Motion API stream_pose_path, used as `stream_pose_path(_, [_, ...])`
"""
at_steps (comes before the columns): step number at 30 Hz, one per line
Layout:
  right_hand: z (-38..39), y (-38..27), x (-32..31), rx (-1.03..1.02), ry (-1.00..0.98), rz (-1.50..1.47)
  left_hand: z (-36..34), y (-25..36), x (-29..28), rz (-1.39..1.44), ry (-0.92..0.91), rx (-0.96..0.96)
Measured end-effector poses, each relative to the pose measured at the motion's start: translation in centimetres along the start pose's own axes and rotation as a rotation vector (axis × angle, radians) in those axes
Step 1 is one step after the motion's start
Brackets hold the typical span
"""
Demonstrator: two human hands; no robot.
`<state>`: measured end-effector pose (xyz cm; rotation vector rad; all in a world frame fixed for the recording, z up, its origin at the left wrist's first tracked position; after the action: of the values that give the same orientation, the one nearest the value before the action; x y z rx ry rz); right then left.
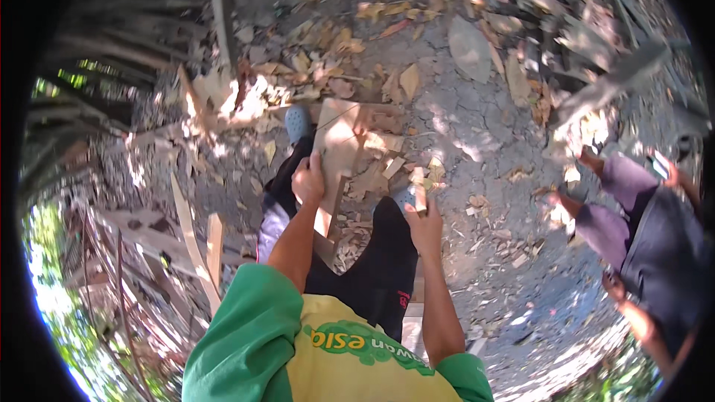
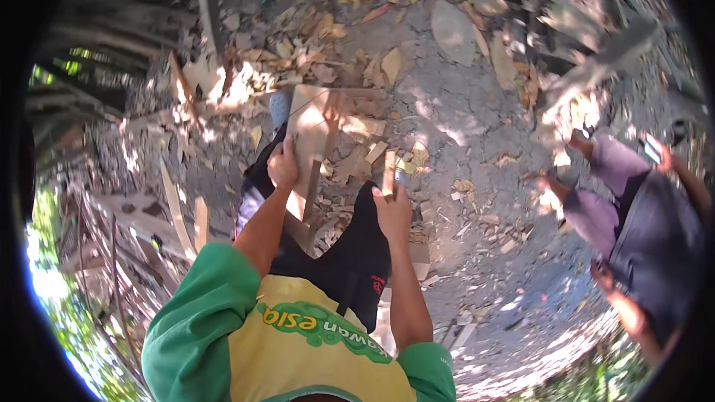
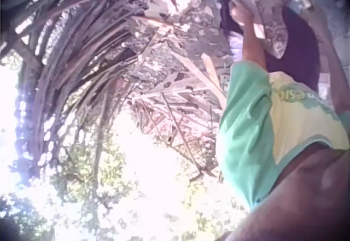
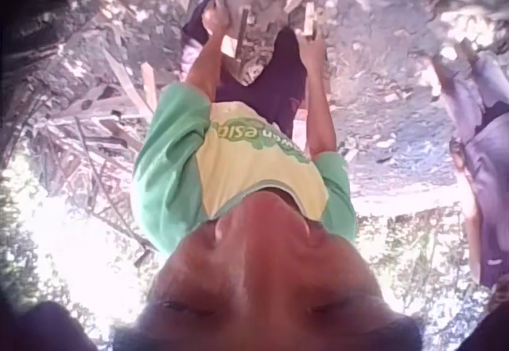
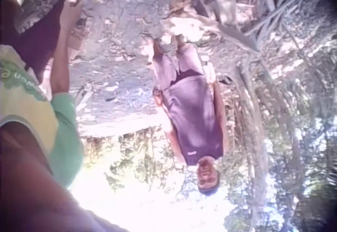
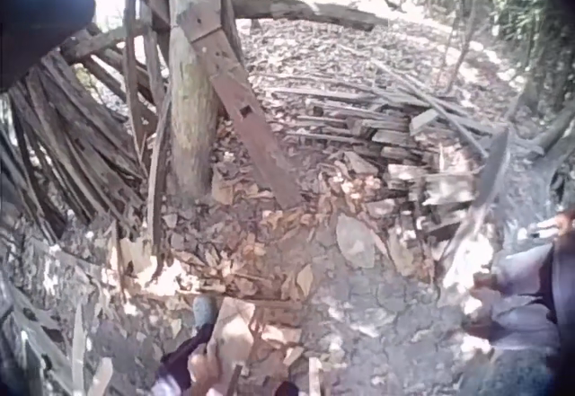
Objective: The person saws a piece of wood and then uses a chisel and hammer to remove a section.
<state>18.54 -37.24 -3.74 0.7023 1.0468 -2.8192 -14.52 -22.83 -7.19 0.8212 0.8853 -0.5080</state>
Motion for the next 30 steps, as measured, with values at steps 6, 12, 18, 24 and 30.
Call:
stream_pose_path(6, [7.2,-8.9,-6.1,-0.174,-0.097,-0.184,0.2,-0.2,-0.7,-0.011,0.046,-0.016])
stream_pose_path(12, [7.2,-16.5,-4.7,-0.3,0.05,-0.25,-0.2,-0.5,-0.8,0.048,0.001,-0.055])
stream_pose_path(18, [5.5,-19.6,1.5,-0.286,0.003,-0.109,-0.6,-0.4,-0.6,0.051,-0.061,-0.077])
stream_pose_path(24, [6.4,-23.8,4.6,-0.347,-0.063,0.046,-0.7,-1.2,0.5,0.064,-0.228,-0.157])
stream_pose_path(30, [6.4,-22.3,4.1,-0.32,-0.073,0.09,-0.8,-1.1,0.2,0.041,-0.113,-0.103])
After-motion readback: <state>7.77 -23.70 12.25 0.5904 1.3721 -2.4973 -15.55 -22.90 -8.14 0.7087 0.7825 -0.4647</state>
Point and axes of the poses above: each hand's wrist, its own z-axis away from the middle knuckle, its own x-axis out of the palm, y = z × x, the point moved 7 cm from there along -z, towards the middle knuckle
